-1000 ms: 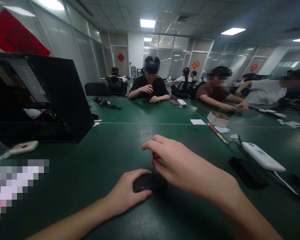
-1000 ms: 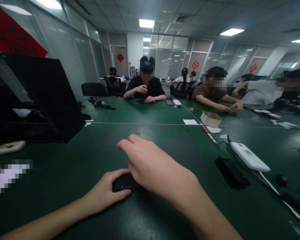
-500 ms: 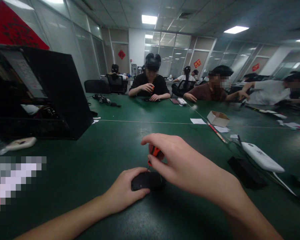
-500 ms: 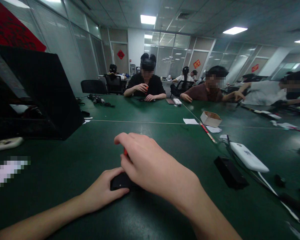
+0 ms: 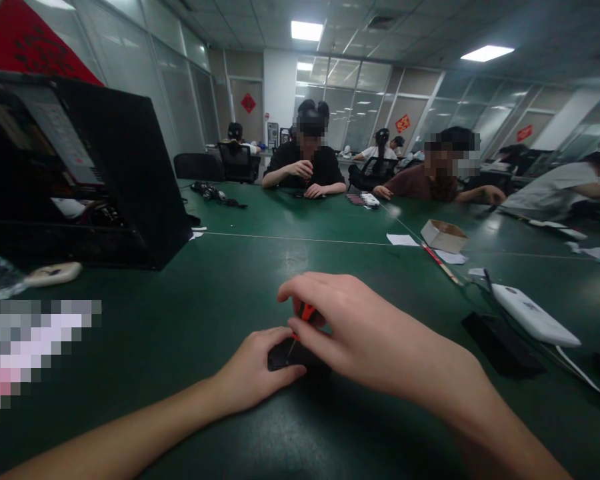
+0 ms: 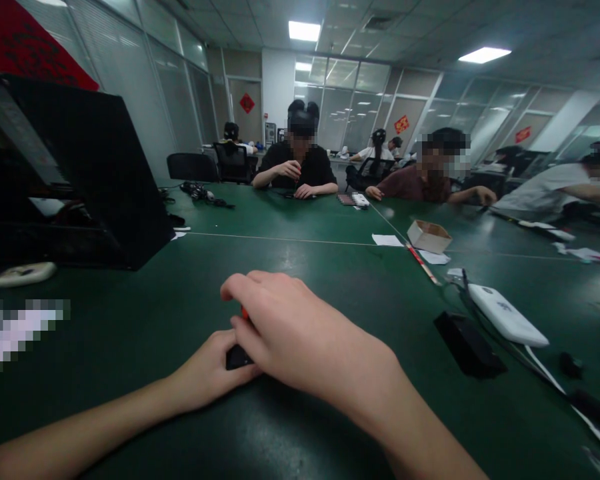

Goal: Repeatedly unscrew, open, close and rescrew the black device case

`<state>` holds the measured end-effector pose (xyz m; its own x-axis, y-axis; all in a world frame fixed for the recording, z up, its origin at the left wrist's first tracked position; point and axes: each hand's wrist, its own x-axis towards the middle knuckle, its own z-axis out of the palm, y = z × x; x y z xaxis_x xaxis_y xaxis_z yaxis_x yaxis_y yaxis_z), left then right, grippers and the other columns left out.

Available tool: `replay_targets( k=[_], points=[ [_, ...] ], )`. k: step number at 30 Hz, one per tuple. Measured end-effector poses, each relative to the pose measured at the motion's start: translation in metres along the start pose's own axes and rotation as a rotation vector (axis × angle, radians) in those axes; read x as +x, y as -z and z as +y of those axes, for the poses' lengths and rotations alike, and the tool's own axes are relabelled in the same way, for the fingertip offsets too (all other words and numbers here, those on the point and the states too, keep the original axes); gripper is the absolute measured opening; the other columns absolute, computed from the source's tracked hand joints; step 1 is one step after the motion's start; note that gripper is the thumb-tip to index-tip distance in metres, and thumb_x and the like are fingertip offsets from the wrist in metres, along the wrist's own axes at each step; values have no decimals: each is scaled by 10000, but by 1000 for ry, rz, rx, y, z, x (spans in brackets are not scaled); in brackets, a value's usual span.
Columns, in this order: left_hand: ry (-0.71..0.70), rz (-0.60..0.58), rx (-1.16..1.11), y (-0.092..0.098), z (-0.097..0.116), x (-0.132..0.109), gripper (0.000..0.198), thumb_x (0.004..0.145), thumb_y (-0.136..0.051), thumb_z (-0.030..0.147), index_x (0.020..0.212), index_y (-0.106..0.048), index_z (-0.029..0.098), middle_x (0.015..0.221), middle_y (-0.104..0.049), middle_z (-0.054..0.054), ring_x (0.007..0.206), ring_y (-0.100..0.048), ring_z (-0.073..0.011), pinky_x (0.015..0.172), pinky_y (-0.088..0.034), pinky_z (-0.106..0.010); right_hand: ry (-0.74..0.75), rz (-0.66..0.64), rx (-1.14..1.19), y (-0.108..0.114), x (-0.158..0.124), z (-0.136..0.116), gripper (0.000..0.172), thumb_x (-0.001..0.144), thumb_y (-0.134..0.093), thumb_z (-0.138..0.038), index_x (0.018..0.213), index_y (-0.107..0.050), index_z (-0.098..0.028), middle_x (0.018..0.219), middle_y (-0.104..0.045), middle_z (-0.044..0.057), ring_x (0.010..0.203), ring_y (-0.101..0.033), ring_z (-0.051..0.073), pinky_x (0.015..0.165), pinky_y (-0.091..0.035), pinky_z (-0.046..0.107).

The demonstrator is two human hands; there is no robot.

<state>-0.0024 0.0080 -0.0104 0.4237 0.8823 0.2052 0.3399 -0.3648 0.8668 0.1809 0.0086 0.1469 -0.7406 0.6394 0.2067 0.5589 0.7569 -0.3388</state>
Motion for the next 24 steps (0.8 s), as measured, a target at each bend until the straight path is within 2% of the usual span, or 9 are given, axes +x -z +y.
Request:
replay_targets(
  k=[9,15,19,24],
  points=[
    [-19,-14,-7,0,-2,-1,256,853,-781,292,1068,-736,162,1061,-776,-45,975,-704,-249,875,-496,-307,28,-18,-9,2,0,1,155,945,-563,-113,1066,-642,-168,1039,-687,48,903,-609,158,785,-425,278],
    [-38,-32,16,3,-1,-1,226,921,-693,303,1095,-730,164,1083,-765,-57,986,-694,-250,883,-500,-320,27,-28,-17,4,1,2,116,959,-594,-165,1063,-646,-155,1038,-690,51,878,-604,152,760,-420,272],
    [-22,-62,32,5,-3,-1,272,887,-747,324,1121,-735,184,1092,-769,-44,988,-695,-252,885,-494,-321,41,-41,-1,4,1,2,123,975,-585,-177,1080,-648,-159,1056,-692,50,891,-608,148,778,-424,270],
    [3,-93,7,9,-6,1,302,829,-815,333,1092,-753,197,999,-767,-14,921,-695,-236,827,-491,-298,52,-28,-20,3,1,2,132,982,-574,-179,1088,-651,-163,1065,-697,47,928,-614,157,815,-428,282]
  ],
)
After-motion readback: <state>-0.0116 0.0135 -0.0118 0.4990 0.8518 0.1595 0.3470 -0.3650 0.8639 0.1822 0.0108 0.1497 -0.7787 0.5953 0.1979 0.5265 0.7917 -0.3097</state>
